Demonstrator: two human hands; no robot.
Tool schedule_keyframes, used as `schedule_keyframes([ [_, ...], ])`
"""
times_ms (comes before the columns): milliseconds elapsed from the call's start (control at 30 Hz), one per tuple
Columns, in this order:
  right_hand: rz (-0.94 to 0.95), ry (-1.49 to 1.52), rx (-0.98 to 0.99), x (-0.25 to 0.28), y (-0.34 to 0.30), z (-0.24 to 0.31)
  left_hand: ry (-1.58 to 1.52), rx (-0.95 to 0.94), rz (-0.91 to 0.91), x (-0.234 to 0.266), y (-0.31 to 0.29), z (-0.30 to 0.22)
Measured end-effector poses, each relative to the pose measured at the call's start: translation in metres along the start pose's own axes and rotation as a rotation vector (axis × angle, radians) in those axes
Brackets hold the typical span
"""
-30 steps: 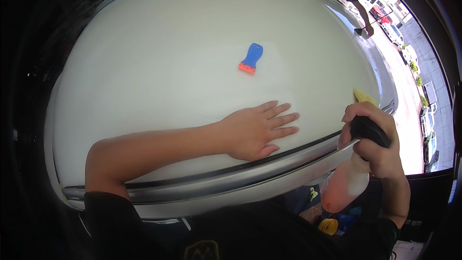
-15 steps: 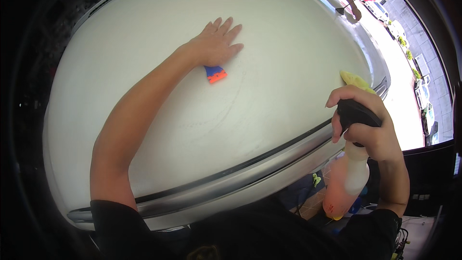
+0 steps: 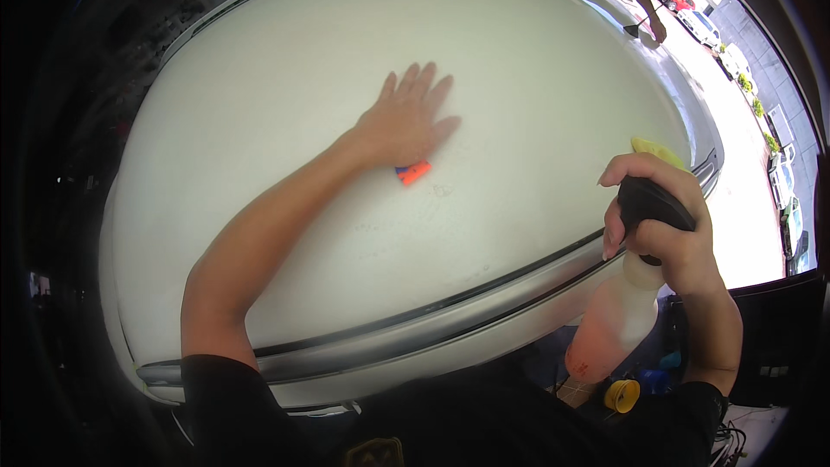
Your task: The person wipes the roof of a white car with a yellow microfiber cloth. They then retrieve a spray bottle and a blue plastic scraper, apply a cleaning solution to the roof, and use the scraper to remove red residue from the surface.
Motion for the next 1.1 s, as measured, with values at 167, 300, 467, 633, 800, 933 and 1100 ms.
schedule_keyframes([
  [167, -0.058, 0.03, -0.006, -0.002, 0.017, 0.01, -0.106, -0.371, 0.172, -0.017, -0.009, -0.06],
  [300, -0.047, -0.006, -0.034, 0.002, 0.042, 0.043, 0.013, 0.078, -0.06, 0.021, 0.033, 0.076],
  [467, 0.082, -0.056, 0.024, -0.001, 0.081, 0.053, 0.145, 0.635, -0.204, 0.073, -0.001, 0.224],
  [633, -0.036, -0.077, 0.038, 0.002, 0.08, 0.038, 0.196, 0.532, -0.208, 0.053, -0.015, 0.218],
  [800, -0.068, 0.065, -0.011, 0.016, 0.051, 0.052, 0.18, 0.33, -0.256, 0.061, -0.062, 0.204],
  [933, -0.15, 0.001, 0.02, 0.023, 0.027, 0.053, 0.167, 0.178, -0.194, 0.071, -0.072, 0.148],
  [1100, -0.241, -0.127, 0.112, 0.044, 0.025, 0.061, 0.228, 0.007, -0.105, 0.084, -0.064, 0.081],
])
Point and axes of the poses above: each hand's wrist, its own y-axis towards the middle knuckle, its own x-axis out of the back of the hand, z = x × y, the point moved 2 cm from there along y, towards the middle knuckle, and after that the axes turned 12 degrees about -y, right-handed, at the moved point
